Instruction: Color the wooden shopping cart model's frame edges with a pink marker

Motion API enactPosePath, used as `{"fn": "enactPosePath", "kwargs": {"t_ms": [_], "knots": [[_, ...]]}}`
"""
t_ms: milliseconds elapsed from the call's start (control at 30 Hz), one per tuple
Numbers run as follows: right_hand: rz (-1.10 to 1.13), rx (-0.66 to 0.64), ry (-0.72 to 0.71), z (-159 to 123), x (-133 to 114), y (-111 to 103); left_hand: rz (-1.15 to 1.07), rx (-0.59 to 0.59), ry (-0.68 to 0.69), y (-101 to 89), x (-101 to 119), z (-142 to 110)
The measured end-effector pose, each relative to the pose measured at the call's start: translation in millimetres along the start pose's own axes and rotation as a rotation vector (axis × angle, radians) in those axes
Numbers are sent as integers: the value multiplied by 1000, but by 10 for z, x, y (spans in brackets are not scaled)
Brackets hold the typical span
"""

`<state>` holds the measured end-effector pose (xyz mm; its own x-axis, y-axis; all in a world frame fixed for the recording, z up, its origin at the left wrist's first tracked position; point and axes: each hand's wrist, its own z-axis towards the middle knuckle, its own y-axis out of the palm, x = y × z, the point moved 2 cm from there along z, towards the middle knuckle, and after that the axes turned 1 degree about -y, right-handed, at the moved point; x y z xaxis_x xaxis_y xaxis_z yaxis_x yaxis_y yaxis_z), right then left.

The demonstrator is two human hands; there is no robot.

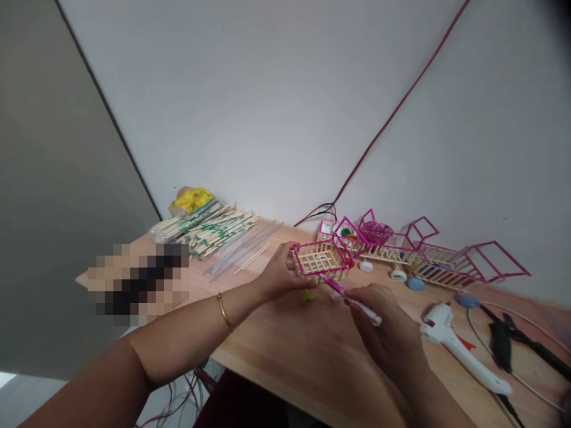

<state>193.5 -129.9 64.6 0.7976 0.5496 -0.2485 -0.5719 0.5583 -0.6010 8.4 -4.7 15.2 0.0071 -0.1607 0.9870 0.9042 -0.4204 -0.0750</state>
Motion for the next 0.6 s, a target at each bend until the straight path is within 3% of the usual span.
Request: {"fn": "enactPosePath", "kwargs": {"t_ms": [133, 300, 600], "knots": [[-75, 30, 56, -5, 21, -16, 7, 0, 11, 0, 20, -2], [-16, 4, -2, -1, 1, 5, 32, -7, 4, -3, 22, -4], [-65, 43, 27, -7, 17, -36, 26, -11, -19, 2, 56, -16]]}}
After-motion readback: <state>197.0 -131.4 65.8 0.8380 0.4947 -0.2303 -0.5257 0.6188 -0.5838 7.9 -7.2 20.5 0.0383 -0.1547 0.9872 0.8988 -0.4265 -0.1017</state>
